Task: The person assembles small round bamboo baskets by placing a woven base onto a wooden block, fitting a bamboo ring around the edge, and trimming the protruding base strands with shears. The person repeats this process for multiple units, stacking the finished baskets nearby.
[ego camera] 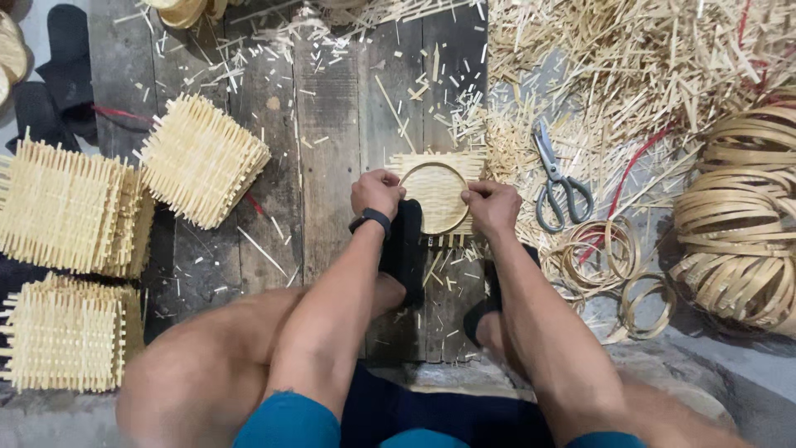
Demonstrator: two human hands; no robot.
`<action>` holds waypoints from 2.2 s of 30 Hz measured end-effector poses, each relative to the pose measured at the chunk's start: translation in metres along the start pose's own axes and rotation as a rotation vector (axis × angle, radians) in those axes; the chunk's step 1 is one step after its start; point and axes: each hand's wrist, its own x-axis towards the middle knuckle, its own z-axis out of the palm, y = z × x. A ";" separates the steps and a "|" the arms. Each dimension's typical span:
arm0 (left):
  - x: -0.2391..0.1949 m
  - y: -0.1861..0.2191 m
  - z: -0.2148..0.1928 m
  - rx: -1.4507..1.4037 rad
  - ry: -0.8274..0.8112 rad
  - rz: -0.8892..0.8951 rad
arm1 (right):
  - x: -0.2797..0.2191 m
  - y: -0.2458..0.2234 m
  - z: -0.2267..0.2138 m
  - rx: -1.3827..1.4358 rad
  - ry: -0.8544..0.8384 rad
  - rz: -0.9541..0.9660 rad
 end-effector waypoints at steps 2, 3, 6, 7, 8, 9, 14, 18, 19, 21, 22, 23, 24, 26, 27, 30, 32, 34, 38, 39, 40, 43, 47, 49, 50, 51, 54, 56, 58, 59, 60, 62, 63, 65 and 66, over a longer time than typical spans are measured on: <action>-0.002 0.000 -0.001 -0.032 0.006 -0.028 | 0.004 0.004 -0.002 0.020 -0.015 0.007; -0.002 -0.001 0.000 -0.040 0.008 -0.036 | 0.007 0.006 -0.002 0.015 -0.031 -0.026; -0.004 -0.013 0.004 -0.054 -0.012 -0.061 | 0.004 0.018 -0.002 0.010 -0.071 -0.057; -0.003 -0.014 0.005 -0.072 -0.020 -0.064 | 0.004 0.021 -0.002 0.010 -0.073 -0.049; 0.002 -0.013 0.004 -0.090 -0.025 -0.056 | 0.008 0.019 -0.002 0.016 -0.068 -0.046; 0.006 -0.011 0.003 -0.085 -0.034 -0.049 | 0.013 0.017 -0.003 0.007 -0.080 -0.052; 0.011 -0.007 -0.010 -0.065 -0.112 -0.029 | 0.025 0.005 -0.016 -0.004 -0.221 -0.022; 0.016 0.015 -0.012 0.307 -0.146 0.331 | -0.006 -0.014 -0.018 -0.057 -0.114 0.032; 0.014 0.018 -0.005 0.353 -0.050 0.523 | -0.026 -0.013 -0.008 -0.006 -0.062 0.202; 0.019 0.027 0.007 0.149 0.036 1.067 | -0.065 -0.009 0.022 0.236 -0.145 0.492; 0.018 0.027 0.012 0.105 0.031 1.059 | -0.081 -0.005 0.037 0.423 -0.280 0.609; 0.018 0.027 0.017 0.061 0.026 1.051 | -0.094 0.002 0.053 0.501 -0.276 0.711; 0.022 0.030 0.022 0.017 0.028 1.043 | -0.097 0.009 0.065 0.579 -0.272 0.805; 0.021 0.024 0.029 -0.100 -0.045 0.902 | -0.096 0.030 0.084 0.637 -0.214 0.707; 0.019 0.018 0.032 -0.155 -0.082 0.825 | -0.098 0.039 0.092 0.664 -0.188 0.662; 0.021 0.013 0.039 -0.086 -0.114 0.742 | -0.100 0.047 0.099 0.578 -0.129 0.419; 0.021 0.014 0.040 -0.078 -0.128 0.693 | -0.104 0.036 0.087 0.611 -0.199 0.426; 0.024 0.018 0.041 -0.082 -0.167 0.622 | -0.103 0.018 0.068 0.472 -0.273 0.452; 0.035 0.018 0.045 -0.102 -0.247 0.509 | -0.067 -0.002 0.016 0.093 -0.007 0.254; 0.036 0.016 0.048 -0.108 -0.246 0.501 | -0.047 -0.002 0.008 0.148 0.069 0.049; 0.039 0.015 0.050 -0.103 -0.247 0.485 | -0.030 -0.003 0.006 0.204 0.148 -0.156; 0.053 0.011 0.060 -0.105 -0.260 0.421 | -0.002 0.003 0.022 0.488 0.049 0.135; 0.067 -0.015 0.078 -0.235 -0.366 0.287 | 0.005 0.021 0.033 0.553 0.001 0.293; 0.073 -0.028 0.086 -0.348 -0.415 0.213 | 0.008 0.027 0.024 0.675 -0.109 0.400; 0.079 -0.029 0.089 -0.402 -0.427 0.178 | 0.013 0.026 0.019 0.582 -0.120 0.355; 0.081 -0.028 0.092 -0.456 -0.439 0.144 | 0.016 0.024 0.014 0.489 -0.129 0.310; 0.078 -0.021 0.088 -0.700 -0.419 0.061 | 0.034 0.008 0.024 0.467 -0.042 -0.025; 0.060 -0.020 0.077 -0.547 -0.171 0.245 | 0.042 -0.005 0.043 0.361 -0.064 -0.250; 0.031 -0.023 0.060 -0.330 0.154 0.401 | 0.045 -0.023 0.064 0.081 -0.189 -0.414; 0.015 -0.025 0.051 -0.192 0.353 0.470 | 0.048 -0.033 0.068 0.094 -0.223 -0.302; -0.003 -0.030 0.045 -0.046 0.543 0.527 | 0.044 -0.037 0.069 0.102 -0.264 -0.181; -0.016 -0.035 0.043 -0.264 0.332 0.339 | 0.041 -0.046 0.065 0.036 -0.295 -0.016; -0.014 -0.036 0.045 -0.373 0.227 0.246 | 0.040 -0.049 0.062 -0.037 -0.283 0.027; 0.000 -0.047 0.044 -0.358 0.071 0.043 | 0.041 -0.052 0.064 -0.033 -0.222 -0.051; 0.006 -0.056 0.044 -0.349 -0.012 -0.066 | 0.040 -0.050 0.066 0.037 -0.184 -0.167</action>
